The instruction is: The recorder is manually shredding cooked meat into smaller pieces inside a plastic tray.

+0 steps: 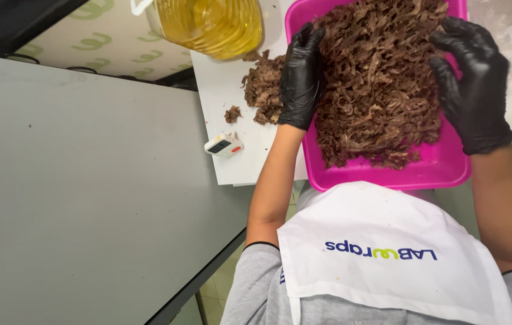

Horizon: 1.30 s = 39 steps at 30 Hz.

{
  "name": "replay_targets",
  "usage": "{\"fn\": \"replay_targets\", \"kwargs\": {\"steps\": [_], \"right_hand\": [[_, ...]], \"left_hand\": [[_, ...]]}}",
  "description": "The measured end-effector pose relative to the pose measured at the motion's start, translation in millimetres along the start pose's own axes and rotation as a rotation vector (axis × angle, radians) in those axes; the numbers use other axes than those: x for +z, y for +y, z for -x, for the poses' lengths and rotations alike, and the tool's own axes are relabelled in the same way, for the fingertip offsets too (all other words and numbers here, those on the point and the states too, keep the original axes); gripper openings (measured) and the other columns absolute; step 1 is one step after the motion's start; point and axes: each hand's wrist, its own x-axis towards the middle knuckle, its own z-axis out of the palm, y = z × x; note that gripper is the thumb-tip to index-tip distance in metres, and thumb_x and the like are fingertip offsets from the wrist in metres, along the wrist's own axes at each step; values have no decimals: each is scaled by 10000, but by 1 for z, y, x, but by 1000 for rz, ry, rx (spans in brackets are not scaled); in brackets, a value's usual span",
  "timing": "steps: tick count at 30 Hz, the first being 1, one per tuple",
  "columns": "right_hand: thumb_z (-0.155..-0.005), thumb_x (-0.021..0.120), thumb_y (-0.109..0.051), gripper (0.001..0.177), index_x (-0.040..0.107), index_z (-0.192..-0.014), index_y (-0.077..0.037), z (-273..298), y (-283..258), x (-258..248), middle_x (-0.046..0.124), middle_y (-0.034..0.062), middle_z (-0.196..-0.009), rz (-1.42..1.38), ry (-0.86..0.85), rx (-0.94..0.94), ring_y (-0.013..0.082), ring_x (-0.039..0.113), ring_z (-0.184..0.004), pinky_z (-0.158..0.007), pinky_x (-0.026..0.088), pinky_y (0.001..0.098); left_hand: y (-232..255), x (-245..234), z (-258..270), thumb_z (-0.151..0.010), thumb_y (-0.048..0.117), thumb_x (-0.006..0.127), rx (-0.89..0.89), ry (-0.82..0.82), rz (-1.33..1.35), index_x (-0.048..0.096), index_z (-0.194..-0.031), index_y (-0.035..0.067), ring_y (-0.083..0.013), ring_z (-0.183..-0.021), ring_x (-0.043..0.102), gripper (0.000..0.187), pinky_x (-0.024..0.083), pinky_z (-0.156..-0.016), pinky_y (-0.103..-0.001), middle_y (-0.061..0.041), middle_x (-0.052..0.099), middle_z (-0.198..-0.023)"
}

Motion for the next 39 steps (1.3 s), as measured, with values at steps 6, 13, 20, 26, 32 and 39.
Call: {"fn": "replay_targets", "kwargs": {"steps": [6, 13, 20, 26, 32, 39], "right_hand": [[-850, 625, 42, 459, 732, -1276, -87, 70, 109, 63, 595, 235, -1485, 577, -488, -162, 399, 498, -1442, -1221, 380, 493], [-1006, 575, -137, 238, 728, -1185, -109, 68, 89, 79, 594, 189, -1492, 712, -570, -295, 363, 496, -1468, -1295, 371, 483], [-998, 711, -97, 303, 697, -1295, -41, 32, 3, 39, 678, 213, -1262, 180, -356, -153, 373, 656, -1197, -1035, 536, 463], [-819, 721, -10, 332, 717, -1151, -14, 47, 11, 44, 691, 226, -1073, 232, -583, -117, 394, 675, -988, -888, 568, 479], [-829, 720, -135, 248, 732, -1053, -29, 91, 24, 78, 699, 204, -1062, 567, -800, -244, 362, 687, -1006, -902, 576, 442], [-788, 811, -219, 483, 683, -1213, -29, 82, 5, 50, 646, 177, -1109, 126, -801, 188, 298, 662, -987, -842, 570, 414]], "left_hand": [[9, 13, 86, -1122, 255, 467, -815, -543, 1325, 735, -1221, 71, -191, -1020, 742, 339, 621, -902, -309, -109, 768, -1144], [19, 37, 161, -1157, 266, 472, -677, -616, 1053, 701, -1302, 11, -155, -878, 649, 372, 546, -808, -290, -103, 708, -1025], [30, -6, 90, -1054, 384, 509, -909, -336, 1620, 703, -1235, 41, -156, -1091, 713, 434, 574, -982, -296, -88, 740, -1204], [-22, -95, 35, -1044, 196, 663, -446, -107, 666, 723, -1223, 87, -173, -984, 763, 218, 647, -870, -311, -64, 761, -1124], [-79, -110, 26, -1020, 105, 694, -368, 10, 180, 719, -1200, 87, -184, -1000, 749, 183, 610, -877, -300, -53, 725, -1152], [-25, -59, 86, -1021, 113, 610, -666, -356, 592, 675, -1244, 124, -162, -892, 724, 233, 608, -809, -274, -73, 740, -1156]]}}
